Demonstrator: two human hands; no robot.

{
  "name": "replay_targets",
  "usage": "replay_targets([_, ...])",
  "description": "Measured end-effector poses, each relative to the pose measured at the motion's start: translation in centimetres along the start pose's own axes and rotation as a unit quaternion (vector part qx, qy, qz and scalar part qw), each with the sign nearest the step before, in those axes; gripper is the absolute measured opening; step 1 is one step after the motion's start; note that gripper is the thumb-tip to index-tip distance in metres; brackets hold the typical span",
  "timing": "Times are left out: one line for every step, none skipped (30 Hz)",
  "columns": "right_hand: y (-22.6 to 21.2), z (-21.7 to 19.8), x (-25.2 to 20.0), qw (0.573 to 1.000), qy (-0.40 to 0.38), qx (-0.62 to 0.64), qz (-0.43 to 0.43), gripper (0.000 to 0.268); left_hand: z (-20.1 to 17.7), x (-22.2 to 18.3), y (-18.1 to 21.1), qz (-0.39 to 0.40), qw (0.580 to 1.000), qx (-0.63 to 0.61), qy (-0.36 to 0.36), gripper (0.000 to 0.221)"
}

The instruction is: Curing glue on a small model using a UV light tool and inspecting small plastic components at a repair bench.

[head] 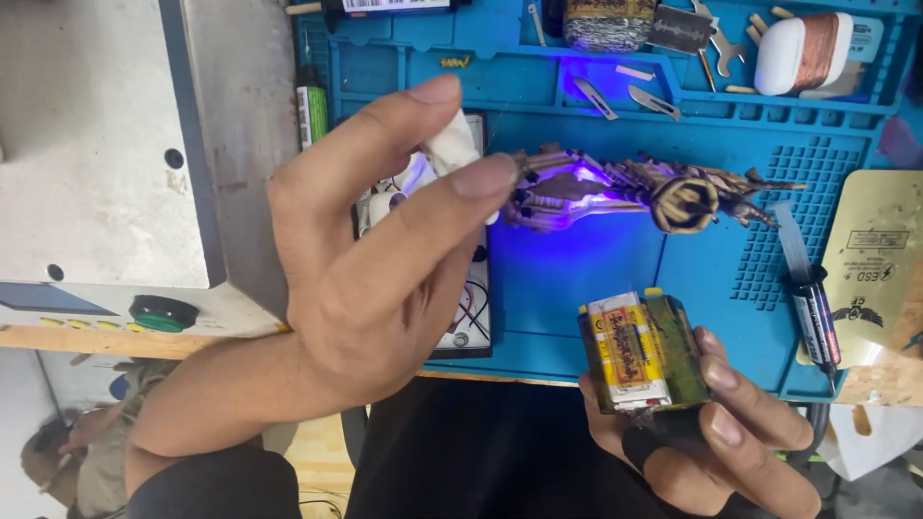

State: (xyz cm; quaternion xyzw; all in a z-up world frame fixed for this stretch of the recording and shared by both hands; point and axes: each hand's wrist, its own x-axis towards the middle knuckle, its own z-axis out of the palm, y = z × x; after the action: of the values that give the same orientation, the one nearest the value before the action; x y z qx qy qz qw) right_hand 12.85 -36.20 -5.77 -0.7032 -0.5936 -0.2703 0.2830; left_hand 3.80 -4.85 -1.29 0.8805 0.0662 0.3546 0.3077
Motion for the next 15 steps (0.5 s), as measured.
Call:
replay_targets([0.1, -1.3, 0.3, 0.997, -0.074, -0.012, -0.013, 0.05, 0.0, 0.0, 0.0, -0.001, 1.0, -0.003, 0.003, 0.026])
replay_targets([0.2, -2.6, 0.6, 0.988, -0.147, -0.025, -0.027, 0.047, 0.1, 0.1, 0.0, -0.001, 1.0, -0.006, 0.005, 0.025])
replay_targets([0.4, -1.8, 0.3, 0.988, -0.149, -0.025, -0.029, 0.047, 0.1, -0.1, -0.2, -0.004, 1.0, -0.007, 0.007, 0.025])
replay_targets([0.6, -1.1, 0.0, 0.993, -0.109, -0.013, -0.036, 0.052, 0.1, -0.2, -0.4, 0.0, 1.0, -0.007, 0.005, 0.027])
replay_targets([0.8, -0.3, -0.3, 0.997, -0.068, -0.003, -0.043, 0.056, 0.2, -0.3, -0.5, 0.004, 1.0, -0.008, 0.003, 0.03])
replay_targets([0.7, -0.7, -0.2, 0.997, -0.07, -0.004, -0.045, 0.056, 0.3, -0.1, -0.5, 0.003, 1.0, -0.009, 0.005, 0.03])
replay_targets([0.6, -1.1, -0.1, 0.995, -0.09, -0.013, -0.039, 0.056, 0.3, 0.0, -0.4, 0.006, 1.0, -0.007, 0.01, 0.031])
replay_targets([0.5, -1.5, 0.0, 0.993, -0.109, -0.022, -0.033, 0.055, 0.3, 0.2, -0.3, 0.009, 1.0, -0.005, 0.016, 0.033])
replay_targets([0.7, -1.3, -0.4, 0.993, -0.11, -0.022, -0.033, 0.055, 0.2, 0.1, -0.4, 0.008, 1.0, -0.006, 0.016, 0.033])
replay_targets([0.8, -1.1, -0.7, 0.994, -0.094, -0.021, -0.042, 0.057, 0.2, 0.0, -0.4, 0.006, 1.0, -0.004, 0.005, 0.035])
replay_targets([1.0, -0.9, -1.1, 0.996, -0.077, -0.018, -0.052, 0.06, 0.0, -0.1, -0.5, 0.003, 1.0, -0.001, -0.006, 0.037])
replay_targets([0.7, -0.8, -0.8, 0.996, -0.077, -0.017, -0.052, 0.06, 0.1, -0.1, -0.5, 0.002, 1.0, -0.001, -0.007, 0.037])
replay_targets([0.4, -0.8, -0.6, 0.996, -0.082, -0.015, -0.034, 0.059, 0.2, -0.1, -0.6, 0.007, 1.0, -0.002, -0.005, 0.038])
replay_targets([0.2, -0.8, -0.4, 0.996, -0.087, -0.013, -0.016, 0.058, 0.2, -0.1, -0.6, 0.013, 1.0, -0.003, -0.003, 0.039])
replay_targets([0.3, -1.1, -0.4, 0.996, -0.088, -0.013, -0.016, 0.058, 0.3, 0.0, -0.6, 0.013, 1.0, -0.004, -0.003, 0.039])
